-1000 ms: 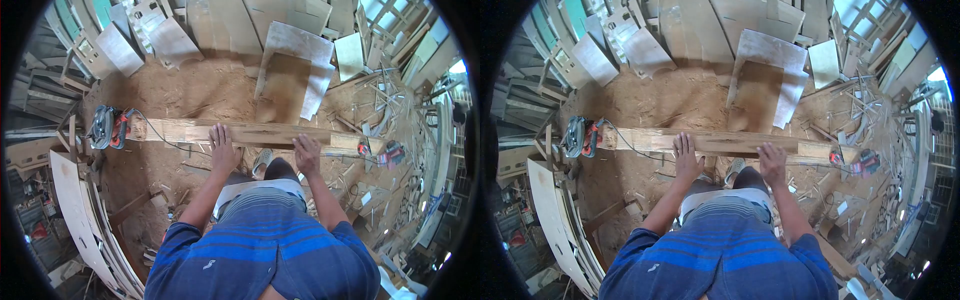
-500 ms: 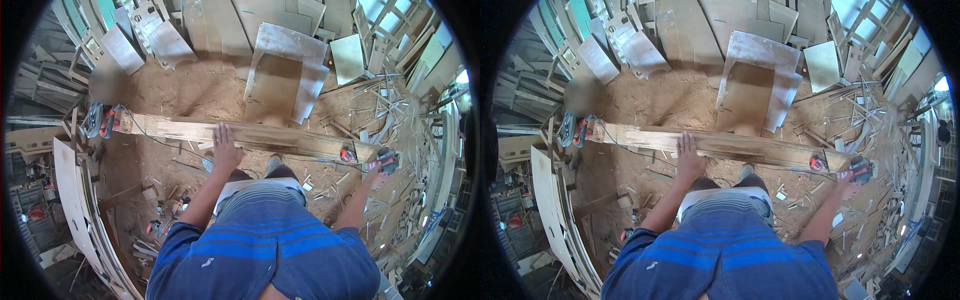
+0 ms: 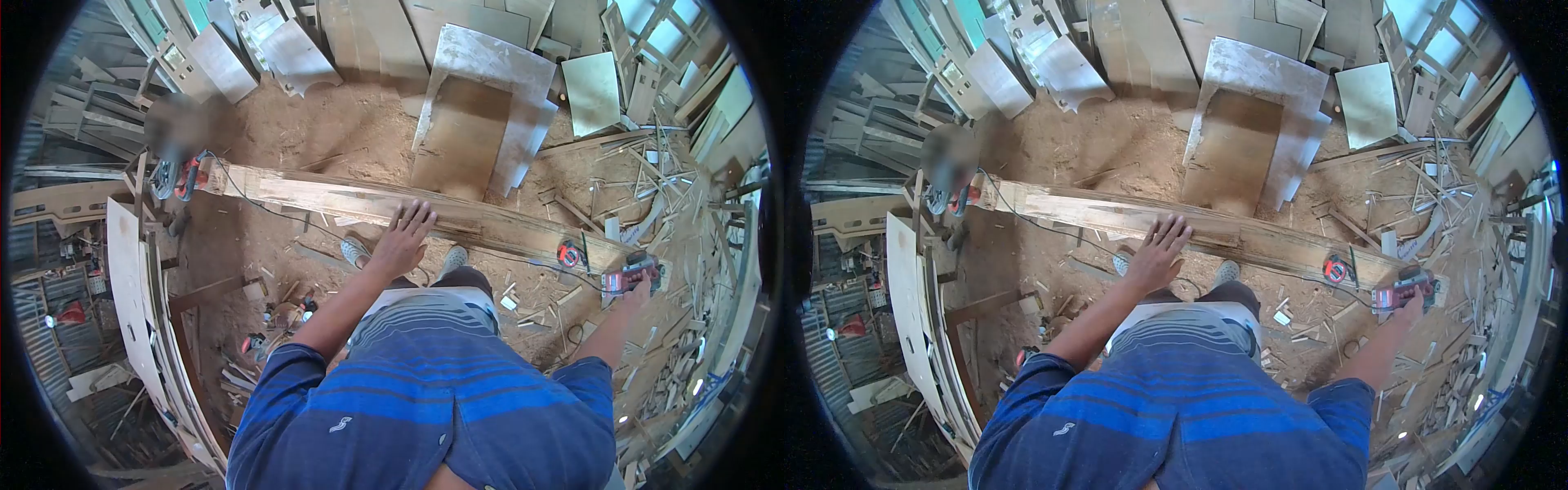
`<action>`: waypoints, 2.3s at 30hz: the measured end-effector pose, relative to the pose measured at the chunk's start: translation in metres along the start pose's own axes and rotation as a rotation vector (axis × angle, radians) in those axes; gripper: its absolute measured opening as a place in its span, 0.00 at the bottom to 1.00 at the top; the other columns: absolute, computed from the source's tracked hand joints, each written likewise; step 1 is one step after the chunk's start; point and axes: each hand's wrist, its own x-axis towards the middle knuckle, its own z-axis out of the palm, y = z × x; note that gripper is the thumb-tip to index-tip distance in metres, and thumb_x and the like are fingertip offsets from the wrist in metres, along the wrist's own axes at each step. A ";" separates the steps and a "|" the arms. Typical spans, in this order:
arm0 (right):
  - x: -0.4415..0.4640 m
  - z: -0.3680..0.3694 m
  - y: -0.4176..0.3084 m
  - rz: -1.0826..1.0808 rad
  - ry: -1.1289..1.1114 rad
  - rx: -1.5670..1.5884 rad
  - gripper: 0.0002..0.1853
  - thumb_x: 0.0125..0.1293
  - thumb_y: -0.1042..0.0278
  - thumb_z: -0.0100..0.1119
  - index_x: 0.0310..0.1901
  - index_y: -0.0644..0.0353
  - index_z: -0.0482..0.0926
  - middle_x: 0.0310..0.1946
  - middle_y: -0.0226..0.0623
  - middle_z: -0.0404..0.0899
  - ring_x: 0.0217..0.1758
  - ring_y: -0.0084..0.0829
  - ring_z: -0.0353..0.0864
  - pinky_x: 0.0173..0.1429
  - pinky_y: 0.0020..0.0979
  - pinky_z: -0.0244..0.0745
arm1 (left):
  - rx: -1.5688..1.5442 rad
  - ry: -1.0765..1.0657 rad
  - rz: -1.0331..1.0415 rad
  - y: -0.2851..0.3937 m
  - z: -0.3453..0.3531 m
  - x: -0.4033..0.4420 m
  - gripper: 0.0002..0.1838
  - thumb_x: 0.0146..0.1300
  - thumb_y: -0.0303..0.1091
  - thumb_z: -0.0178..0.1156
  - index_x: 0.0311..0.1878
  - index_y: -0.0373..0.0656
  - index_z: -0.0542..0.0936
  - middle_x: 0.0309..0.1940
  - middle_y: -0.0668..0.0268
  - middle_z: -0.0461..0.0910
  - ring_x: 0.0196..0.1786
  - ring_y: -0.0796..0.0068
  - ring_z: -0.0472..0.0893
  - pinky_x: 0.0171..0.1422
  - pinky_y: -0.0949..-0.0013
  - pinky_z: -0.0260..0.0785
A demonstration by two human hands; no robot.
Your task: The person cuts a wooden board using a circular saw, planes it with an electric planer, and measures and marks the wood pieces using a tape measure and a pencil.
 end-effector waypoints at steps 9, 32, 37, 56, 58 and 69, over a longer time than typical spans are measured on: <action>-0.212 0.027 -0.029 -0.110 -0.069 -0.009 0.23 0.74 0.37 0.70 0.44 0.50 0.80 0.22 0.21 0.64 0.21 0.20 0.63 0.28 0.30 0.69 | -0.065 -0.033 -0.090 -0.055 -0.001 0.038 0.45 0.57 0.35 0.78 0.79 0.48 0.71 0.77 0.57 0.73 0.83 0.54 0.66 0.90 0.48 0.53; -0.346 0.180 0.022 -0.255 -1.645 -0.989 0.26 0.74 0.41 0.68 0.46 0.62 0.86 0.32 0.24 0.79 0.31 0.18 0.75 0.34 0.24 0.69 | -0.053 0.365 -0.901 -0.185 -0.007 -0.103 0.54 0.75 0.64 0.61 0.89 0.36 0.53 0.91 0.48 0.50 0.93 0.48 0.47 0.94 0.37 0.37; -0.358 0.206 0.029 -0.256 -1.766 -0.984 0.25 0.75 0.43 0.68 0.48 0.63 0.87 0.31 0.22 0.78 0.29 0.18 0.74 0.31 0.25 0.67 | -0.077 0.278 -0.962 -0.185 -0.013 -0.103 0.51 0.78 0.63 0.56 0.89 0.36 0.54 0.92 0.52 0.47 0.93 0.50 0.45 0.94 0.40 0.38; -0.457 0.282 0.084 -0.493 -1.854 -1.084 0.23 0.80 0.45 0.62 0.40 0.62 0.84 0.21 0.22 0.73 0.22 0.17 0.70 0.27 0.27 0.64 | -0.111 0.209 -0.988 -0.195 -0.021 -0.108 0.38 0.77 0.32 0.47 0.89 0.42 0.56 0.92 0.60 0.48 0.93 0.57 0.49 0.92 0.37 0.49; -0.476 0.289 0.086 -0.419 -1.866 -1.113 0.21 0.81 0.47 0.62 0.42 0.62 0.84 0.21 0.22 0.74 0.21 0.16 0.69 0.26 0.26 0.63 | -0.114 0.225 -0.989 -0.195 -0.018 -0.108 0.39 0.75 0.31 0.47 0.89 0.42 0.56 0.92 0.60 0.48 0.93 0.57 0.49 0.92 0.37 0.49; -0.570 0.337 0.137 -0.364 -1.906 -1.080 0.22 0.83 0.49 0.59 0.44 0.65 0.83 0.18 0.25 0.73 0.16 0.16 0.68 0.22 0.25 0.62 | -0.136 0.267 -0.942 -0.198 -0.021 -0.117 0.43 0.69 0.27 0.49 0.89 0.45 0.57 0.91 0.60 0.53 0.92 0.56 0.52 0.92 0.37 0.50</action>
